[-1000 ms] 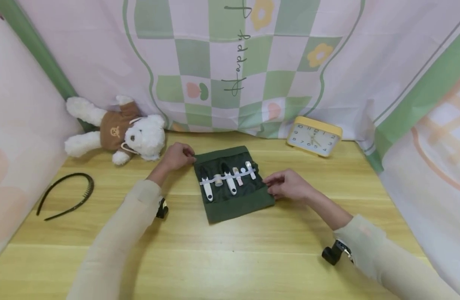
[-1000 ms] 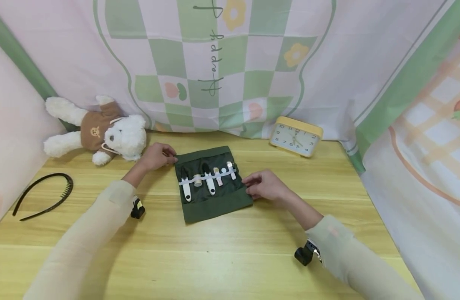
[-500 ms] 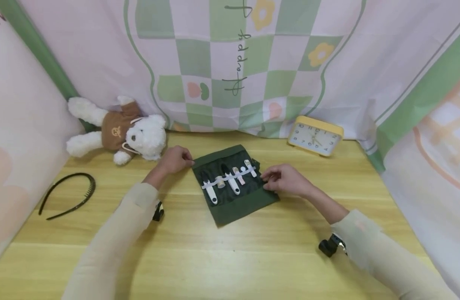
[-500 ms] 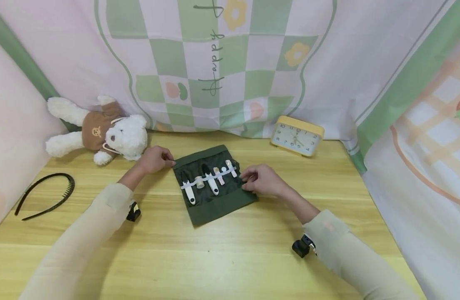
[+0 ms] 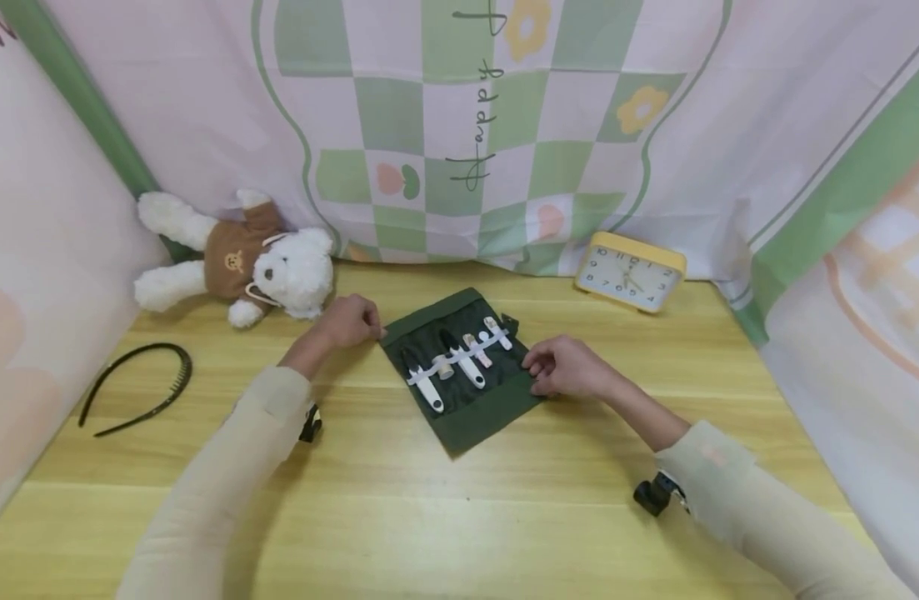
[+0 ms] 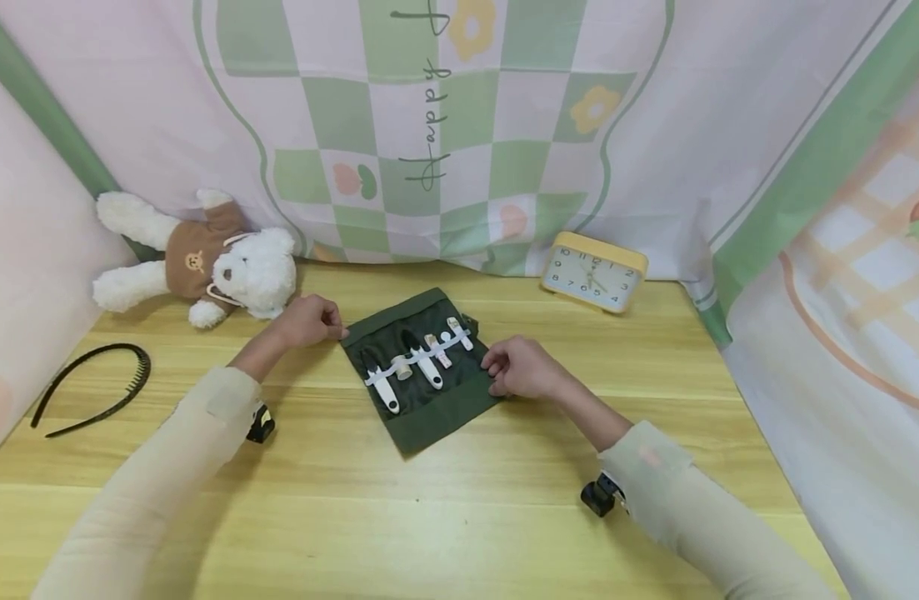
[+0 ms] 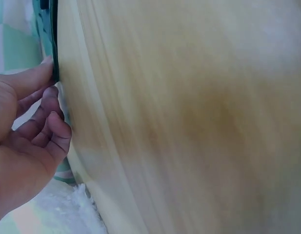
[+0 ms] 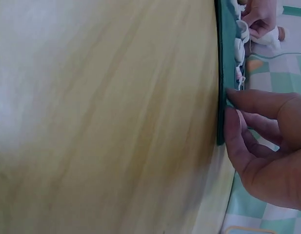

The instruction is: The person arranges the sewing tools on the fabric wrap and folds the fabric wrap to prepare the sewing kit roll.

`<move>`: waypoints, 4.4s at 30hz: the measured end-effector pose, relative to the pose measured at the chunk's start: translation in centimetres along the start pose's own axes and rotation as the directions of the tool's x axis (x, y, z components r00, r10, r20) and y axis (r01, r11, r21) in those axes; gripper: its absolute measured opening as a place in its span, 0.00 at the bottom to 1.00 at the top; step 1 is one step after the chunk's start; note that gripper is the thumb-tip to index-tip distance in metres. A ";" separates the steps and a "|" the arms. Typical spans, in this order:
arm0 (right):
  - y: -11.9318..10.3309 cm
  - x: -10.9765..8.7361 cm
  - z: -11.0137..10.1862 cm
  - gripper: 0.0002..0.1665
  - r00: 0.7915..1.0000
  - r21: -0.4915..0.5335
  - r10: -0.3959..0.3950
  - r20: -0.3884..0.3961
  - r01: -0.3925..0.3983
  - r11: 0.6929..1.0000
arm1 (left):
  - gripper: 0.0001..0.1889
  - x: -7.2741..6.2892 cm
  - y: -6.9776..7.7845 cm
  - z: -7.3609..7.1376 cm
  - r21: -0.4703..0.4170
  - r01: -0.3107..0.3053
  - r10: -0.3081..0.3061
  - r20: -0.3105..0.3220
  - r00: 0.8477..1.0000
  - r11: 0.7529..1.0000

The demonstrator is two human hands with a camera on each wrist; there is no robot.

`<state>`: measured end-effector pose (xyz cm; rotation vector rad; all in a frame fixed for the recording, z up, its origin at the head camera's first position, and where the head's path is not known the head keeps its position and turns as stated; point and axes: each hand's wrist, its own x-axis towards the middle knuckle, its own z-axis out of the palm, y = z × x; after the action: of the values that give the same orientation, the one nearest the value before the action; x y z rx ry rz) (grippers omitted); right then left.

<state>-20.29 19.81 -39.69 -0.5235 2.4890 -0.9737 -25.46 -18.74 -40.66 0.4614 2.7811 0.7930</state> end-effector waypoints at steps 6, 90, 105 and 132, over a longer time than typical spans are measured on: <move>0.7 0.9 -0.9 0.22 0.997 -0.077 -0.071 -0.002 0.071 0.995 | 0.20 -0.1 -0.3 -0.2 -0.044 -0.098 0.100 0.047 0.994 0.994; 0.6 2.9 -1.9 0.43 0.951 -0.436 -0.290 0.106 0.306 0.846 | 0.43 -1.8 1.4 1.2 0.219 -0.326 0.302 0.137 0.943 0.920; 1.3 0.5 -0.6 0.42 0.911 -0.500 -0.376 0.167 0.407 0.764 | 0.37 -3.4 1.4 2.3 0.225 -0.483 0.429 0.250 0.868 0.846; 1.4 0.7 -0.4 0.18 0.831 -0.478 -0.538 0.143 0.534 0.698 | 0.16 -3.8 1.2 2.3 0.036 -0.494 0.485 0.142 0.863 0.869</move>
<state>-21.31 20.67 -40.62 -1.4895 2.6395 -0.4687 -21.00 -18.00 -41.43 1.2245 2.5986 0.7233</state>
